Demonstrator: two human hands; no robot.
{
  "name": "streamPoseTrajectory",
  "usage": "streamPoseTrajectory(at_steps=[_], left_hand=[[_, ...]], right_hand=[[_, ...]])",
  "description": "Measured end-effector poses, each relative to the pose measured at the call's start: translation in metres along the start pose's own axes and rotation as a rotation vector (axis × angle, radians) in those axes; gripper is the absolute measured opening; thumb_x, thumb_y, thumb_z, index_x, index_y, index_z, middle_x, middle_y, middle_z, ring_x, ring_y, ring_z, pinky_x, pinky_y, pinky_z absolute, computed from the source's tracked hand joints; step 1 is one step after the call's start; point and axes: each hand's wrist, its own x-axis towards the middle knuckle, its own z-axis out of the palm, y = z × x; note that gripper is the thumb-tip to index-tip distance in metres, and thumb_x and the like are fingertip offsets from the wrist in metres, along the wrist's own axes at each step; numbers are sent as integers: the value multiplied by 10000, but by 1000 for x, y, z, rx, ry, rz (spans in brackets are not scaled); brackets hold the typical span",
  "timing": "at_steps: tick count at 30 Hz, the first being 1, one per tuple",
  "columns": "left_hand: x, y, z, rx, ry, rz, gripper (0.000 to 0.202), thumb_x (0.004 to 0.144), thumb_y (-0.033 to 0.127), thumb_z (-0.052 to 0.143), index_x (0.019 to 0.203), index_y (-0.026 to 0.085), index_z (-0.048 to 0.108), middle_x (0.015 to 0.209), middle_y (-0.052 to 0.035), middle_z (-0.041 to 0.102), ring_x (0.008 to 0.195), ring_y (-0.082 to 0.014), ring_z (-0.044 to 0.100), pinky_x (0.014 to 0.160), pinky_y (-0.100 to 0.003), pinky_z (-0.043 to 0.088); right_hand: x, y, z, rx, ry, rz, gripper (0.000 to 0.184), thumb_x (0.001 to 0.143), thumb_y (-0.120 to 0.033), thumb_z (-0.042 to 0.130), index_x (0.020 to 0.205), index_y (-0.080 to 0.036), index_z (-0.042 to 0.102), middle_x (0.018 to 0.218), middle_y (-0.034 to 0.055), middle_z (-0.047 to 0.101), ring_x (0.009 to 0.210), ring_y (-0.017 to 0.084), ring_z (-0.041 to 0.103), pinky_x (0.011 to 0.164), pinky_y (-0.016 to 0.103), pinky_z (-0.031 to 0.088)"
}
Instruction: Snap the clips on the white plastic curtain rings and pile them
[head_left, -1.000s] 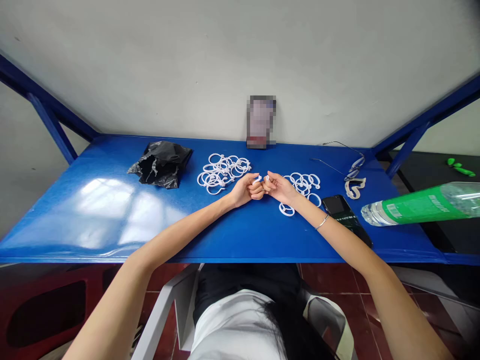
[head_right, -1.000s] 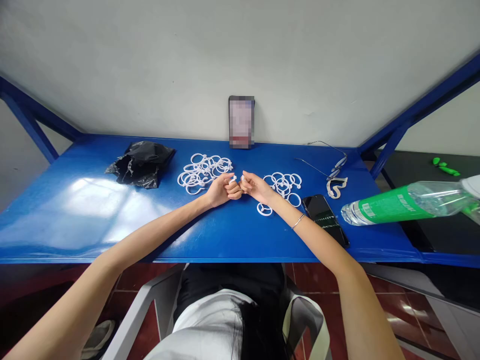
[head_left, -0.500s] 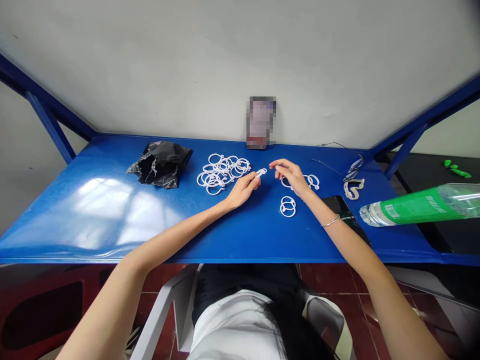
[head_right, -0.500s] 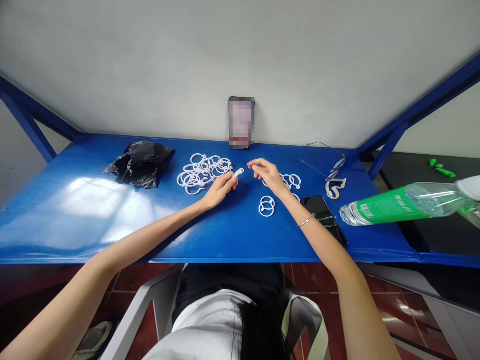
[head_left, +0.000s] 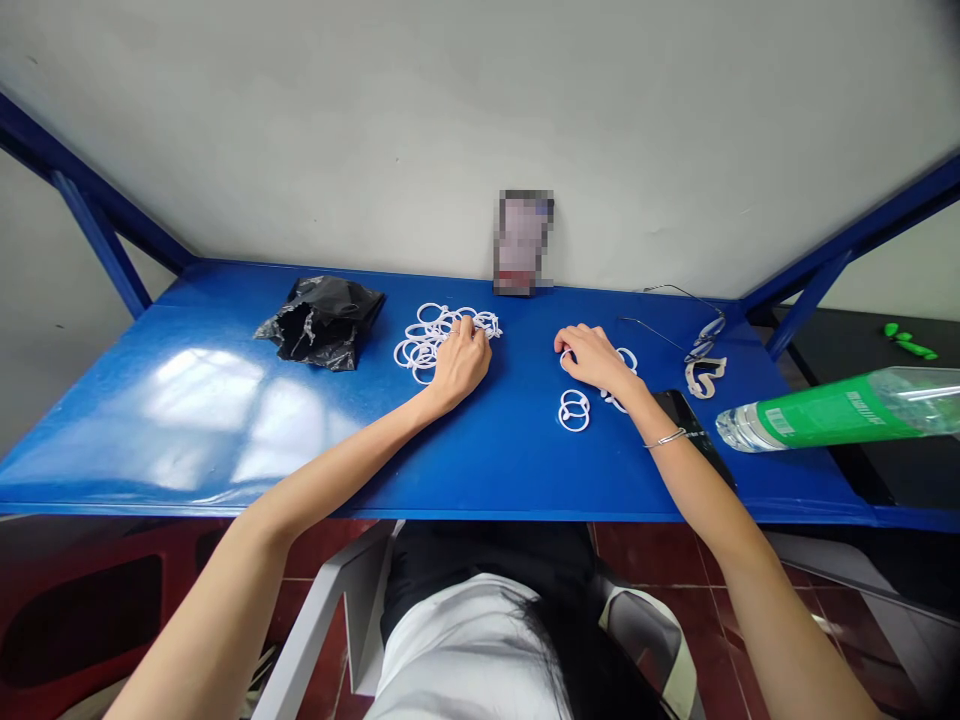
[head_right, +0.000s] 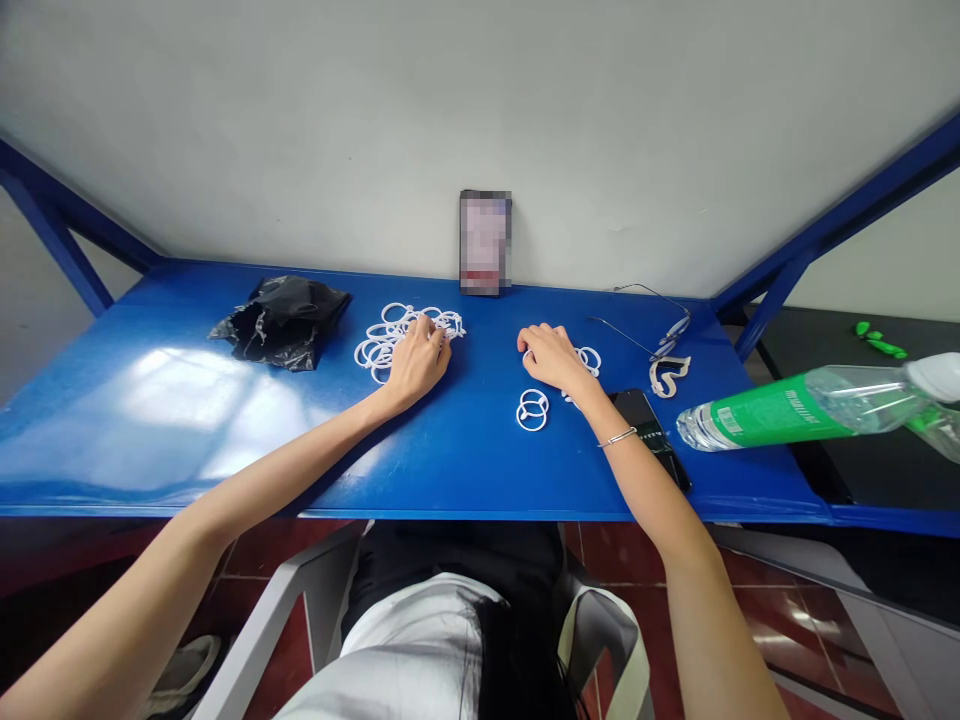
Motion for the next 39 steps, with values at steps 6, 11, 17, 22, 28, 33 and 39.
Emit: streamPoseTrajectory(at_steps=[6, 11, 17, 22, 28, 33, 39], left_hand=[[-9, 6, -1, -4, 138, 200, 287, 970, 190, 382, 1149, 126, 597, 1164, -194, 613, 1003, -273, 605, 717, -332, 514], [-19, 18, 3, 27, 54, 667, 422, 987, 129, 310, 1358, 174, 507, 1317, -160, 594, 1016, -211, 636, 793, -300, 545], [-16, 13, 13, -99, 70, 622, 396, 1012, 206, 283, 1317, 162, 532, 1284, -174, 599, 1070, -210, 643, 726, -267, 570], [-16, 10, 14, -259, 54, 596, 355, 1028, 297, 318, 1232, 180, 585, 1260, -160, 600, 1062, -197, 645, 745, -261, 559], [-12, 6, 17, -525, -19, 465, 398, 1036, 377, 308, 989, 168, 644, 1103, -118, 637, 838, -154, 641, 677, -246, 487], [-8, 3, 20, -615, -7, 352, 412, 1025, 399, 346, 831, 161, 621, 887, -74, 620, 703, -137, 572, 625, -248, 404], [-6, 5, 15, -752, -26, 315, 443, 1001, 433, 383, 737, 158, 609, 784, -56, 599, 673, -130, 530, 636, -255, 390]], right_hand=[[2, -7, -3, 293, 108, -16, 98, 829, -176, 469, 867, -197, 557, 855, 47, 611, 754, 189, 527, 717, 331, 392], [2, -29, 5, 802, 53, 35, 212, 877, -399, 525, 922, -199, 579, 782, 6, 599, 650, 139, 532, 626, 279, 424], [3, -38, 13, 1145, -104, 153, 395, 810, -567, 630, 889, -180, 624, 629, -41, 529, 516, 83, 445, 487, 228, 332], [5, -39, 19, 1230, -102, 226, 400, 761, -539, 702, 918, -174, 652, 611, -52, 529, 472, 64, 408, 452, 226, 299], [6, -40, 27, 1134, -10, 182, 362, 802, -516, 662, 950, -186, 661, 612, -43, 562, 495, 88, 457, 474, 242, 320], [5, -43, 24, 1119, -6, 153, 380, 855, -566, 597, 834, -188, 633, 577, -50, 525, 480, 79, 433, 489, 240, 308], [4, -44, 24, 1175, -100, 108, 395, 834, -568, 648, 824, -175, 613, 754, 7, 659, 503, 65, 469, 507, 232, 352]])
